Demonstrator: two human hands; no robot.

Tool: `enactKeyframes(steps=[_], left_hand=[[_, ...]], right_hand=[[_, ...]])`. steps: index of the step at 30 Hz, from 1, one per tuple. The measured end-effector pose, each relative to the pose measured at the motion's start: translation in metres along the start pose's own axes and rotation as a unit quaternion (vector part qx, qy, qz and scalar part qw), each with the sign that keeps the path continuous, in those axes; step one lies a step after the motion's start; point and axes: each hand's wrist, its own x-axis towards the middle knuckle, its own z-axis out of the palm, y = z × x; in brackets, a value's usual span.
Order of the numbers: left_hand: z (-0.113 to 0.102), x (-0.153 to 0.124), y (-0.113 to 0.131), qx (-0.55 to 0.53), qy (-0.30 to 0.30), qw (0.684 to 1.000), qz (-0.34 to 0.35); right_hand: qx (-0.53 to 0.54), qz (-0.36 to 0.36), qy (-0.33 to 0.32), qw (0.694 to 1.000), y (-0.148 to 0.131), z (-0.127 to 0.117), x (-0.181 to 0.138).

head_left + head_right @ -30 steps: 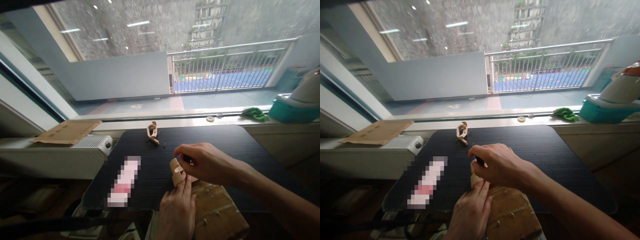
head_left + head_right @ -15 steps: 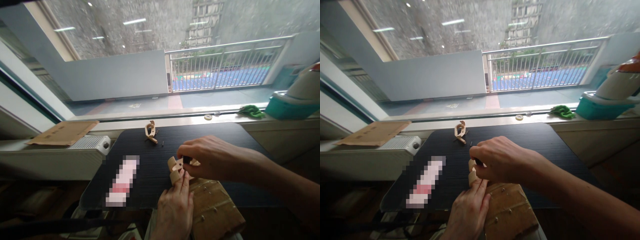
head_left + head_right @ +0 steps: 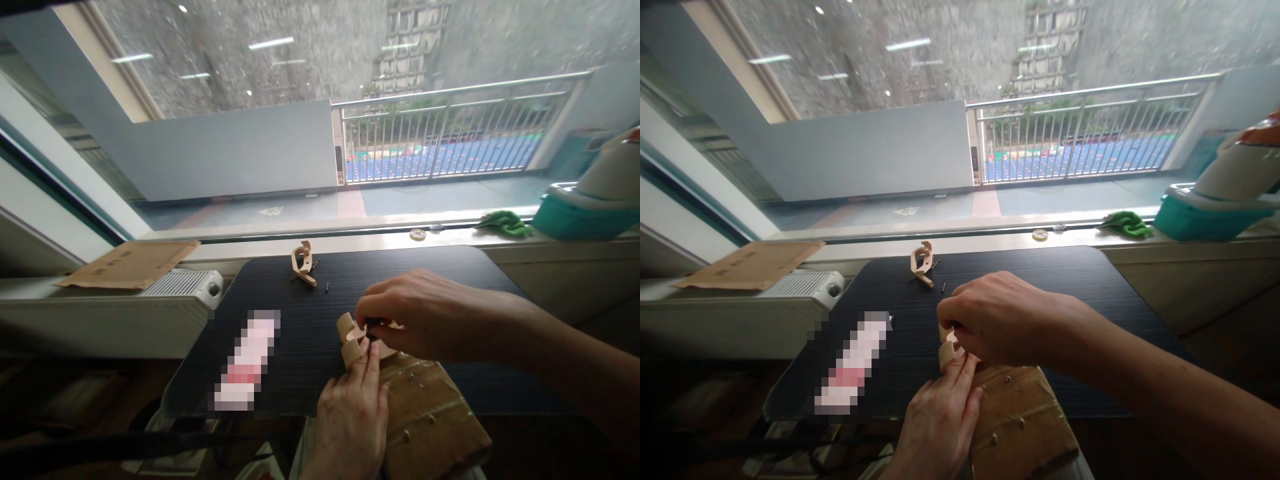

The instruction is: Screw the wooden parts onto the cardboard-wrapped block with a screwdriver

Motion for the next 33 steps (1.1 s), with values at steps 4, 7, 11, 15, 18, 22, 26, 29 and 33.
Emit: enactKeyframes(steps=[4, 7, 11, 15, 18, 22, 26, 29, 33], left_hand=[[0.003, 0.0, -0.001, 0.008, 0.016, 1.0, 0.006], [0.004, 0.0, -0.002, 0.014, 0.014, 1.0, 0.008], [0.003, -0.001, -0.002, 0.009, 0.009, 1.0, 0.007], [0.007, -0.001, -0.002, 0.003, 0.018, 1.0, 0.005], [0.009, 0.0, -0.003, 0.001, 0.023, 1.0, 0.007], [0.008, 0.0, -0.003, 0.022, 0.021, 0.999, 0.011], [0.006, -0.001, -0.003, 0.029, 0.029, 0.999, 0.012], [0.006, -0.001, -0.004, 0.028, 0.029, 0.999, 0.012], [0.006, 0.0, -0.004, 0.029, 0.027, 0.999, 0.017]], right_hand=[[-0.063, 0.049, 0.001, 0.997, -0.002, 0.001, 0.004], [-0.088, 0.062, -0.001, 0.994, -0.005, -0.001, 0.007], [-0.051, 0.013, -0.031, 0.998, -0.005, -0.009, 0.008], [-0.059, 0.007, -0.052, 0.997, 0.0, -0.004, 0.011], [-0.075, 0.038, -0.023, 0.996, 0.001, 0.002, 0.012], [-0.081, 0.062, -0.059, 0.993, -0.003, -0.004, 0.011], [-0.1, -0.001, -0.11, 0.989, -0.006, -0.01, 0.013], [-0.131, -0.018, -0.124, 0.983, -0.007, -0.004, 0.016], [-0.152, 0.022, -0.116, 0.981, -0.011, -0.002, 0.02]])
